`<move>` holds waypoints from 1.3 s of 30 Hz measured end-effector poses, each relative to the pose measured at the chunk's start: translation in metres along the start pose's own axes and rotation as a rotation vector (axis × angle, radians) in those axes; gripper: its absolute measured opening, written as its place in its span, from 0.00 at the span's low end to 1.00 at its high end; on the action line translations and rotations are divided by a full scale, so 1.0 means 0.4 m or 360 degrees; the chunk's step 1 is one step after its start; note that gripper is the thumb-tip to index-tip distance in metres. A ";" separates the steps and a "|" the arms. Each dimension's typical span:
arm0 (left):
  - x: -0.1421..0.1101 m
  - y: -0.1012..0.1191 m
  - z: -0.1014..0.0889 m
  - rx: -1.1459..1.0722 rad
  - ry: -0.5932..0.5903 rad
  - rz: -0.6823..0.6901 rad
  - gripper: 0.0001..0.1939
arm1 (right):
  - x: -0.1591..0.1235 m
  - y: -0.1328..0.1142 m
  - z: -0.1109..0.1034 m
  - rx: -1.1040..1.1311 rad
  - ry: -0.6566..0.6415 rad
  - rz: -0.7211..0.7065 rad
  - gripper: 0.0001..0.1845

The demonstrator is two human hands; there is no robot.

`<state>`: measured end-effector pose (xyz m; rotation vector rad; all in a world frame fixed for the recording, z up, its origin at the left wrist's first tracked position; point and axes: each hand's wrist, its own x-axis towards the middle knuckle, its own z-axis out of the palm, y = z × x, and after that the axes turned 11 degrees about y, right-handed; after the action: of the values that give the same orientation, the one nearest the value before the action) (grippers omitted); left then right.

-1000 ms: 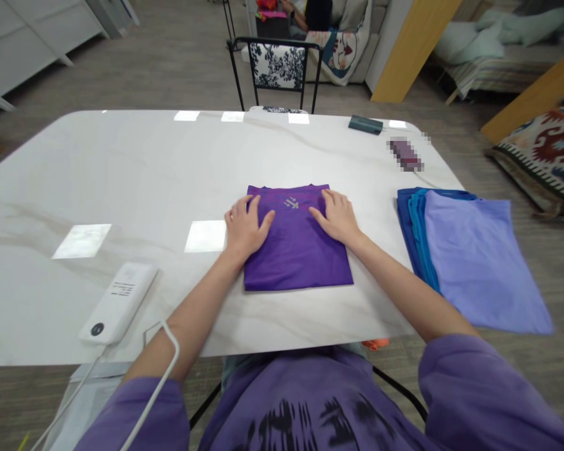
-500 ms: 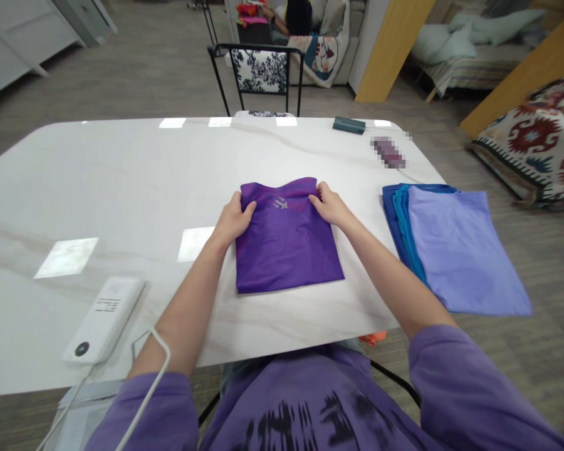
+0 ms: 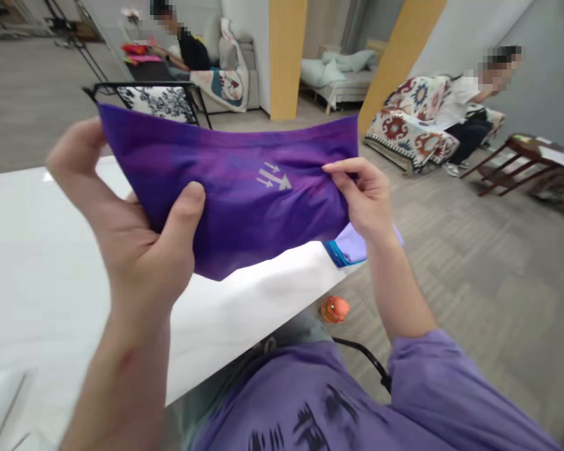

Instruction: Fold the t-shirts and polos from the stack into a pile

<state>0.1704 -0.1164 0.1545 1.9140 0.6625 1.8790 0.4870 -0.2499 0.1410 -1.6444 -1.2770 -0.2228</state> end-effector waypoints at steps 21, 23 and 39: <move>-0.340 -0.137 0.819 0.0511 -0.0827 -0.0112 0.45 | 0.167 0.782 -0.114 -0.0759 -0.0356 0.0367 0.41; -0.393 -0.092 0.819 0.0380 -0.1121 0.0118 0.48 | 0.128 0.767 -0.086 -0.0712 -0.0469 0.0269 0.41; -0.449 -0.086 0.224 0.0742 -0.1423 -0.0171 0.60 | 0.439 0.732 0.244 -0.0470 -0.0519 0.0156 0.28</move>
<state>0.2579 -0.1858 -0.0155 2.6190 0.8901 0.6628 0.7596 -0.0468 0.0381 -2.0545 -1.4522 -0.0869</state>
